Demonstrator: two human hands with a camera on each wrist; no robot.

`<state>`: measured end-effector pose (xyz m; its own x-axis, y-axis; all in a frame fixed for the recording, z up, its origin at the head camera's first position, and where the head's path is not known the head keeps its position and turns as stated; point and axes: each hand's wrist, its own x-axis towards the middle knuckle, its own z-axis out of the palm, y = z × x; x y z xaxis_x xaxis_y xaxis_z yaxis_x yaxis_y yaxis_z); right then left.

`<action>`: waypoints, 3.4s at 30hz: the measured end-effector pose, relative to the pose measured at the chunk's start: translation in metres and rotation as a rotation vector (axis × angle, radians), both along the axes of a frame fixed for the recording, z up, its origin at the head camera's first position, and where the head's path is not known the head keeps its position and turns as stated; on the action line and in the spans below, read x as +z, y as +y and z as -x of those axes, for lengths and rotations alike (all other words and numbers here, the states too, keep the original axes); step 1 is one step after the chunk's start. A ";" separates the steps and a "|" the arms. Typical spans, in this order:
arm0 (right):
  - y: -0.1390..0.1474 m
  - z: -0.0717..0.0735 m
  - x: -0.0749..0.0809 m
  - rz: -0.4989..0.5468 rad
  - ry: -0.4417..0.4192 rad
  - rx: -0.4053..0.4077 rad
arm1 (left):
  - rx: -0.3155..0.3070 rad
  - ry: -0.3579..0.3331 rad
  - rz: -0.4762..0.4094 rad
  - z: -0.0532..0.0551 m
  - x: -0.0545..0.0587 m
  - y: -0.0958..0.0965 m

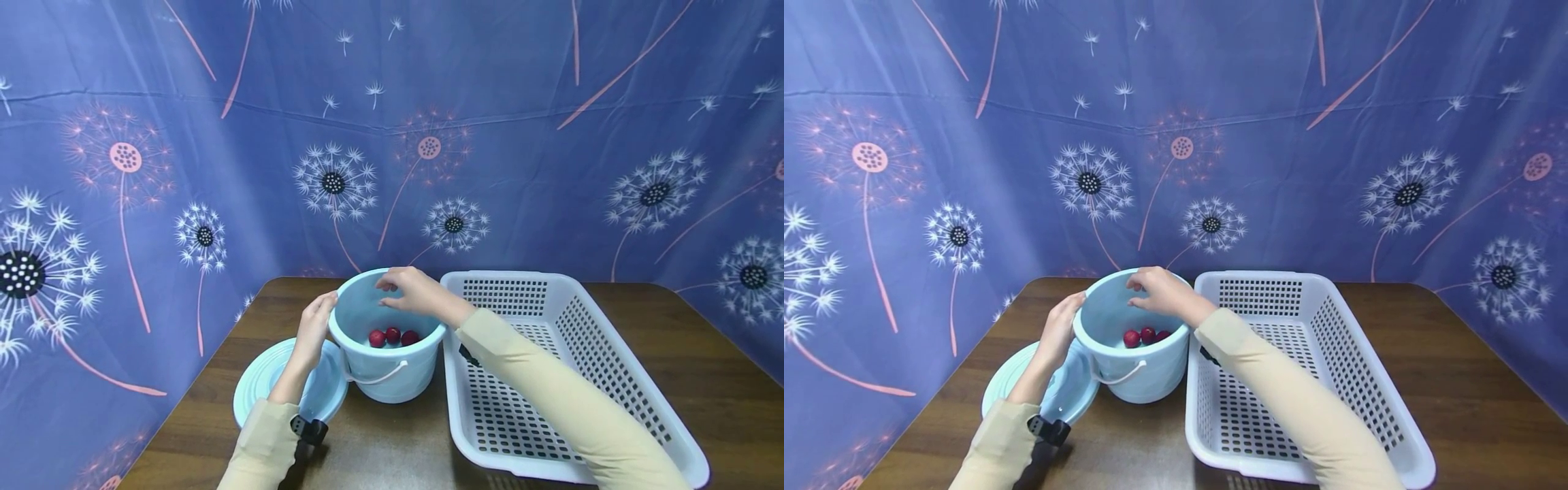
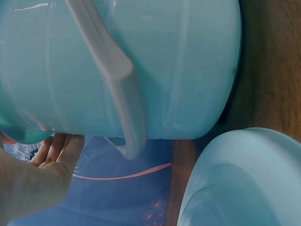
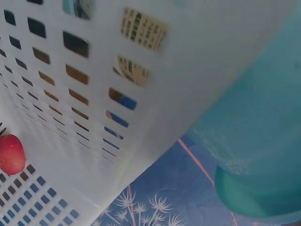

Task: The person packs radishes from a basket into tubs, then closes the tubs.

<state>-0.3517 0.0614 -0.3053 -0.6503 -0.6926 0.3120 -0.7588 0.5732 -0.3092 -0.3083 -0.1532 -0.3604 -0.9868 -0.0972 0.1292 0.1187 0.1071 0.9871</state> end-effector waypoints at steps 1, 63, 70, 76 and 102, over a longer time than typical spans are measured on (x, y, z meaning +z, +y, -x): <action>0.000 0.000 0.000 -0.004 0.001 -0.002 | -0.001 0.002 0.002 0.000 0.000 0.000; 0.132 0.018 -0.032 -0.030 -0.028 -0.318 | 0.001 0.009 0.018 -0.001 -0.002 0.002; 0.136 0.023 -0.045 -0.118 -0.053 -0.305 | 0.006 0.007 0.013 0.000 -0.003 0.002; 0.135 0.024 -0.057 -0.166 -0.117 -0.319 | 0.002 0.010 0.018 -0.001 -0.004 0.002; 0.133 0.019 -0.068 -0.283 -0.151 -0.407 | 0.009 -0.006 0.015 -0.004 -0.001 0.002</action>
<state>-0.3705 0.1948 -0.3730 -0.9081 -0.4175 0.0306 -0.4155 0.8898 -0.1885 -0.3048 -0.1508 -0.3615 -0.9867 -0.1045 0.1245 0.1114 0.1230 0.9861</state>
